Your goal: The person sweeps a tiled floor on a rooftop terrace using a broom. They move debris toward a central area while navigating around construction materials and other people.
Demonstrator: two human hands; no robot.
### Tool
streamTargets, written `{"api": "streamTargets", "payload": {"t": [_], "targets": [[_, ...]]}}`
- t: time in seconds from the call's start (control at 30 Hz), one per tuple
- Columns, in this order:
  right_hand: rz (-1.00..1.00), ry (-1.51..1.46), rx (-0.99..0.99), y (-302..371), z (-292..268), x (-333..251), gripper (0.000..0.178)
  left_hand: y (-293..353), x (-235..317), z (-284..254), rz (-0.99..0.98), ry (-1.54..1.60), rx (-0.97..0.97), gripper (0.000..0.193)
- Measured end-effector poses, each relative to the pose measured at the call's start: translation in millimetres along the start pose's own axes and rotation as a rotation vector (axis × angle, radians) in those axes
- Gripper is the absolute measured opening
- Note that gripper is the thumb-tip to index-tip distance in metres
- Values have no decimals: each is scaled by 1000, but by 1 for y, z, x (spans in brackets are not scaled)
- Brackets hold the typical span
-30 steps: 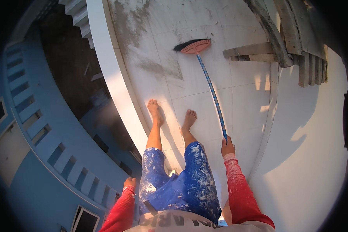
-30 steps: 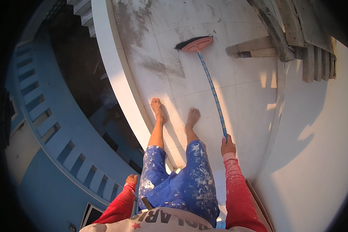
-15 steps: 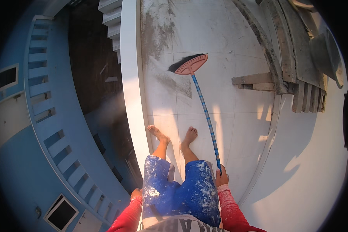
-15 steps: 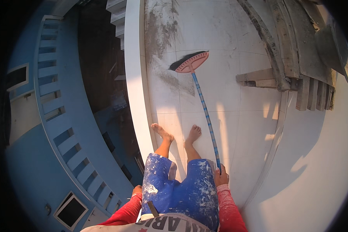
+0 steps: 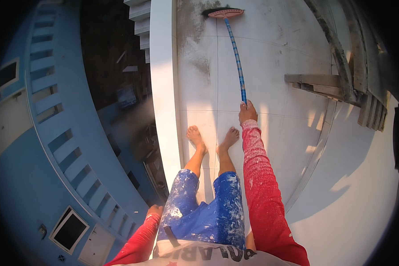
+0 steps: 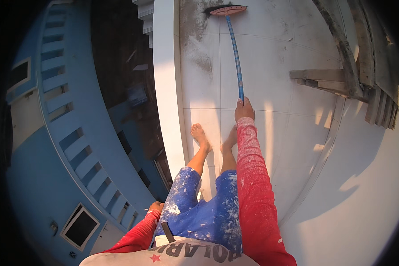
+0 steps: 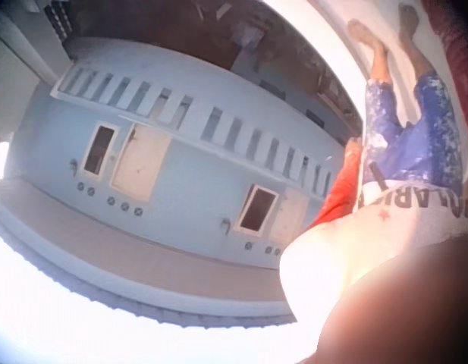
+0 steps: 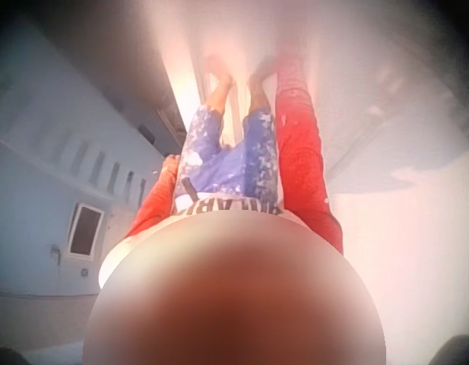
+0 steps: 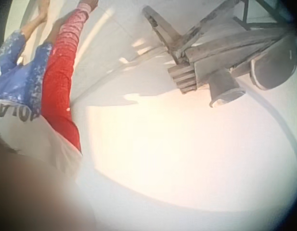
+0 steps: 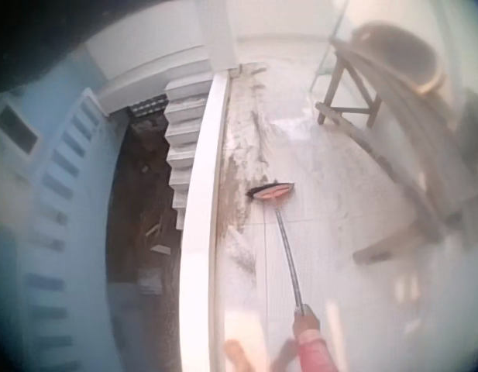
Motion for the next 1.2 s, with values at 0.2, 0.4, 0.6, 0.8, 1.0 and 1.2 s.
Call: {"api": "streamTargets", "payload": {"t": [0.2, 0.4, 0.6, 0.8, 1.0, 1.2], "targets": [[0, -51, 11, 115, -27, 64, 39, -13, 12, -37, 41, 82, 153, 41], [263, 505, -226, 397, -63, 252, 34, -16, -3, -20, -24, 136, 103, 39], [236, 449, -279, 337, 31, 251, 40, -15, -26, 3, -123, 73, -4, 41], [37, 110, -83, 14, 93, -36, 41, -27, -17, -19, -68, 118, 100, 41], [-170, 62, 82, -81, 14, -138, 35, -30, -11, -46, -62, 223, 139, 40], [177, 93, -109, 169, -9, 100, 41, -10, -3, -42, -92, 219, 46, 41]]}}
Point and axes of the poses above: each hand's wrist, its own y-axis away from the middle knuckle, its own z-axis out of the palm, x = y × z, the point moved 10 cm from there along -y, towards the middle knuckle, and after that the axes turned 7 degrees about y, right-handed, at the moved point
